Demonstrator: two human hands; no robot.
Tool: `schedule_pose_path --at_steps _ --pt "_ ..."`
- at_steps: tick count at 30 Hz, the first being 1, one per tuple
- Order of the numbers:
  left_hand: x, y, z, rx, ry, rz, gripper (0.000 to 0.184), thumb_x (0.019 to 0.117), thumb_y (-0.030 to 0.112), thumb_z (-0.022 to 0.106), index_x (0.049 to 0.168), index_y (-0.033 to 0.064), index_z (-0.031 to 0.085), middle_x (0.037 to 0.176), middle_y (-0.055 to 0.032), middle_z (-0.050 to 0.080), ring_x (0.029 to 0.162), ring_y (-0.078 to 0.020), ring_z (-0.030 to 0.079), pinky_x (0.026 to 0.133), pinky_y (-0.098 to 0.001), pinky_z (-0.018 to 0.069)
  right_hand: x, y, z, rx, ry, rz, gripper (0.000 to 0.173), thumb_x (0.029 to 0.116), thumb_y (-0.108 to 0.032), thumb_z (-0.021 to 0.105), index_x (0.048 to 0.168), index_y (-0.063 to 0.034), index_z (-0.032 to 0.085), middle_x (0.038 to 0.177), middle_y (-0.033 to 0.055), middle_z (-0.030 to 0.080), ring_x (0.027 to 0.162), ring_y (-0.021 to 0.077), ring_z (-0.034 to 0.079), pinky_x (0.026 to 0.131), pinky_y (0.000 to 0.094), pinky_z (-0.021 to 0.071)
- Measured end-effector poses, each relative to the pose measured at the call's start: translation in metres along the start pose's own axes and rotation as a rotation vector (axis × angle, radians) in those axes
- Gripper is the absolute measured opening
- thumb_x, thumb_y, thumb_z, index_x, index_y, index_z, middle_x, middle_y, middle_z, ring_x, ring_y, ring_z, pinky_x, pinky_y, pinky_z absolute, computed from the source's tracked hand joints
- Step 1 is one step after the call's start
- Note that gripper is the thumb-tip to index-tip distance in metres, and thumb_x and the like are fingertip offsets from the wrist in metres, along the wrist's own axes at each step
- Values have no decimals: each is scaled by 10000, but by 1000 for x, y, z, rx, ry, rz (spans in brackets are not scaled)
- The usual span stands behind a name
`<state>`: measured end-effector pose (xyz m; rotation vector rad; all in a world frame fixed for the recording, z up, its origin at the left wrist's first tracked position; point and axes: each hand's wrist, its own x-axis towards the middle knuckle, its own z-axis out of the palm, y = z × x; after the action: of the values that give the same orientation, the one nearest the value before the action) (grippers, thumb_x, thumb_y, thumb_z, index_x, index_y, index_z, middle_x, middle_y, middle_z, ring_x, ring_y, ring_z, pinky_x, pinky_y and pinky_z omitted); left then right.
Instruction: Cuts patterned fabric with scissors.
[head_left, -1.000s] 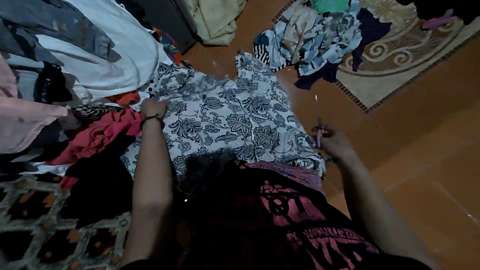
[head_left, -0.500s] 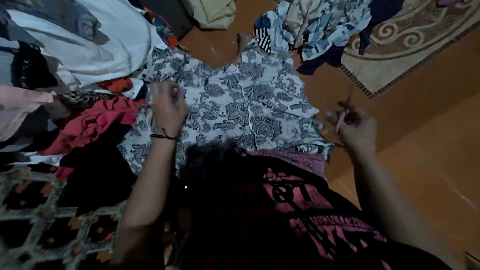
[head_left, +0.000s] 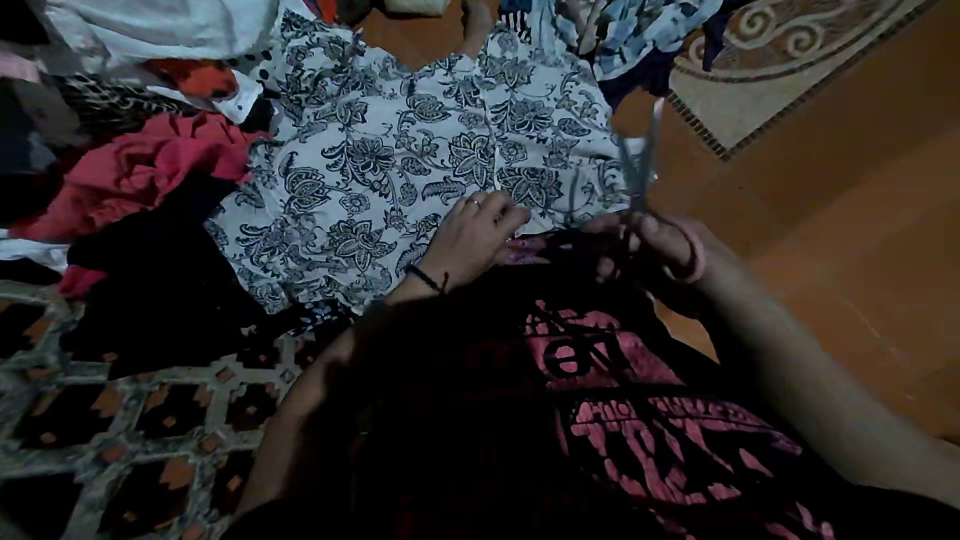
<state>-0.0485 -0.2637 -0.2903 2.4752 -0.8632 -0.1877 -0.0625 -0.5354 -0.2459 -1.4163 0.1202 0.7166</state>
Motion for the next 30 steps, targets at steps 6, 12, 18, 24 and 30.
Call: schedule_pose_path --at_steps 6,12,18,24,30 --pt "1 -7 11 -12 -56 59 162 942 61 659 1086 36 731 1091 -176 706 1063 -386 673 925 -535 543 -7 -16 13 143 -338 361 758 808 -871 505 993 -158 684 664 -58 611 612 71 637 613 226 572" --pt "-20 11 -7 -81 259 -34 195 954 53 649 1113 -13 741 1024 -169 713 967 -299 707 866 -401 589 -11 -36 18 167 -482 497 677 905 -802 430 907 -168 668 641 -51 615 573 44 639 532 176 539" --pt "-20 26 -11 -117 443 -26 133 931 82 691 1013 4 760 959 -137 728 914 -223 715 852 -304 586 -7 -45 30 -1 -510 449 737 893 -839 378 928 -160 664 655 -54 616 597 60 637 592 217 554" --pt "-10 29 -11 -226 503 -114 122 903 57 716 1002 -2 754 935 -124 715 858 -158 697 800 -244 582 -3 -40 39 167 -546 371 699 886 -821 445 957 -158 657 664 -79 604 566 2 600 558 148 522" --pt "-10 30 -15 -313 502 -154 112 903 50 714 994 -11 737 946 -122 719 850 -135 696 796 -238 585 -16 -41 5 0 -526 281 492 897 -713 579 915 -230 672 615 -130 567 513 -28 540 492 139 465"
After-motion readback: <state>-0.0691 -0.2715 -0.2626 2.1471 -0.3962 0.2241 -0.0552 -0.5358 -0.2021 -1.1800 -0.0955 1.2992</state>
